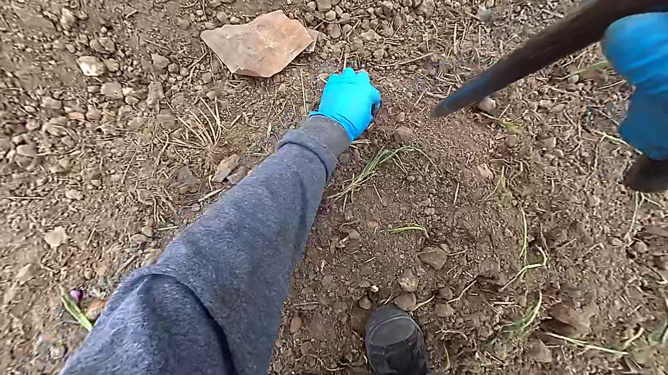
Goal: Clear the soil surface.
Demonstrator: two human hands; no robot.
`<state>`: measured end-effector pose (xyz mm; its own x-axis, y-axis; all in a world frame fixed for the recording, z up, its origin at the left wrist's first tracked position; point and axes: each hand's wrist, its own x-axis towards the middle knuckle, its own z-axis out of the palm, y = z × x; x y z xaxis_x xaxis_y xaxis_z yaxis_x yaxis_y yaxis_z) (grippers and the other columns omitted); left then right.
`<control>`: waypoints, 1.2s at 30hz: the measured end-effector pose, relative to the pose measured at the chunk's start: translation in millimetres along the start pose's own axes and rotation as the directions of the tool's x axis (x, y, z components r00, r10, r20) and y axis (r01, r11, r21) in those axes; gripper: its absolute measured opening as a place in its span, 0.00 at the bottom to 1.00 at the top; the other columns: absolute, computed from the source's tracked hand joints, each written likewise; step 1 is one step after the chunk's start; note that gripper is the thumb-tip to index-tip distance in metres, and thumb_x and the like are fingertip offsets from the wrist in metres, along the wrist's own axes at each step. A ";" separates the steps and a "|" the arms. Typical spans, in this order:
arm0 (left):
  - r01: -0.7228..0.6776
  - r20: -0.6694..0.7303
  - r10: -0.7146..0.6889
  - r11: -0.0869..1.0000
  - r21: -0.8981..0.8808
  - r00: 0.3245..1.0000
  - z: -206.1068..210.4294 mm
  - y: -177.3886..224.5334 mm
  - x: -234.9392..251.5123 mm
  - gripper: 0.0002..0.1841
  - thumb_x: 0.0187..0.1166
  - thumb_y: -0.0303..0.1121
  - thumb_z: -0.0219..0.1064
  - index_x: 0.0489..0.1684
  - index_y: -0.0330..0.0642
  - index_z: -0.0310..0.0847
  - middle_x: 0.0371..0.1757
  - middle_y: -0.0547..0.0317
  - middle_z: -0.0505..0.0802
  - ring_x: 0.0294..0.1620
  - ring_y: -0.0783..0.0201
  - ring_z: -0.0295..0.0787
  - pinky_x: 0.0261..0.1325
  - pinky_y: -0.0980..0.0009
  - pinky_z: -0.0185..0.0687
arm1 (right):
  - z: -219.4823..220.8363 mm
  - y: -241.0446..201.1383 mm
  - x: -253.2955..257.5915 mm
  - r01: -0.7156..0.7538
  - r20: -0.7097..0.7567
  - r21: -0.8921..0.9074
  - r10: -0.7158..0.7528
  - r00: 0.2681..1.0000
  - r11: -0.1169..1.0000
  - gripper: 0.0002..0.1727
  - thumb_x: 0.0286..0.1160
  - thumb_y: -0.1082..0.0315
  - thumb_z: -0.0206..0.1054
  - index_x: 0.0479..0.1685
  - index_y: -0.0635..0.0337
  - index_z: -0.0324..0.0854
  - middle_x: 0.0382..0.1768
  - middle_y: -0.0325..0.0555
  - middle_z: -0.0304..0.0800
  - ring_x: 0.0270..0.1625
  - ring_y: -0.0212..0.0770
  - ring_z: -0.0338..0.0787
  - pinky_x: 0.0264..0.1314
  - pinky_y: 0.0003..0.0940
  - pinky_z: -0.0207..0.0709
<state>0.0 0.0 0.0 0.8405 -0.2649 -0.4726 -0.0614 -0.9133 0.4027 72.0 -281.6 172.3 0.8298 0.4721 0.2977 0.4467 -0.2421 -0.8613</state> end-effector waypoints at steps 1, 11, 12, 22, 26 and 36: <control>0.032 -0.008 -0.032 0.999 0.032 0.999 3.2 3.5 2.5 0.11 0.70 0.36 0.77 0.50 0.53 0.94 0.63 0.46 0.89 0.71 0.40 0.81 0.68 0.38 0.77 | 25.9 -35.7 -9.2 -0.186 0.012 -0.080 0.188 0.982 0.979 0.14 0.76 0.77 0.61 0.58 0.71 0.78 0.55 0.49 0.89 0.58 0.28 0.89 0.60 0.20 0.83; 0.101 -0.028 -0.101 0.995 -0.014 0.994 -11.3 -0.1 -5.0 0.13 0.78 0.38 0.71 0.57 0.50 0.91 0.70 0.42 0.86 0.74 0.39 0.80 0.70 0.39 0.77 | 116.2 2.1 -77.6 -0.643 0.132 -0.578 0.835 0.535 0.503 0.14 0.82 0.51 0.70 0.54 0.48 0.89 0.41 0.49 0.92 0.47 0.50 0.91 0.50 0.62 0.79; 0.079 -0.058 -0.083 0.995 -0.060 0.995 -21.6 -3.0 -29.4 0.13 0.80 0.40 0.70 0.58 0.52 0.91 0.70 0.44 0.86 0.73 0.41 0.81 0.71 0.40 0.77 | 115.5 1.6 -77.1 -0.647 0.118 -0.578 0.836 0.536 0.497 0.14 0.82 0.51 0.70 0.55 0.48 0.89 0.42 0.49 0.93 0.48 0.50 0.91 0.51 0.63 0.79; 0.261 -0.166 -0.258 0.965 -0.001 0.952 21.8 -12.2 -242.7 0.09 0.85 0.35 0.66 0.53 0.48 0.92 0.54 0.50 0.93 0.54 0.46 0.93 0.48 0.47 0.91 | 142.8 -8.1 -59.7 -0.443 0.194 -0.766 0.824 0.532 0.466 0.17 0.85 0.50 0.67 0.56 0.53 0.87 0.42 0.61 0.92 0.49 0.66 0.91 0.48 0.73 0.77; 0.504 -0.184 -0.517 0.856 -0.116 0.836 -7.2 -72.3 -284.8 0.09 0.84 0.38 0.70 0.49 0.48 0.95 0.59 0.45 0.90 0.59 0.41 0.90 0.54 0.38 0.87 | 136.2 -11.2 -38.3 -0.374 0.306 -0.776 0.821 0.482 0.509 0.18 0.84 0.52 0.70 0.52 0.59 0.87 0.41 0.62 0.90 0.48 0.65 0.88 0.49 0.73 0.75; 0.224 0.009 -0.631 0.262 -0.939 0.776 -4.5 -121.5 -254.5 0.10 0.81 0.26 0.70 0.57 0.36 0.87 0.44 0.54 0.97 0.40 0.64 0.97 0.51 0.65 0.95 | 186.9 -92.3 72.3 -0.346 0.395 0.156 0.262 0.881 0.925 0.06 0.84 0.59 0.69 0.45 0.50 0.84 0.18 0.29 0.75 0.13 0.27 0.71 0.16 0.29 0.73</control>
<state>-204.0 179.8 74.8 0.6863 0.3677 -0.6276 0.6773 -0.0086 0.7356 28.3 -66.7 196.4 0.7159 0.6867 -0.1263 0.0743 -0.2548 -0.9641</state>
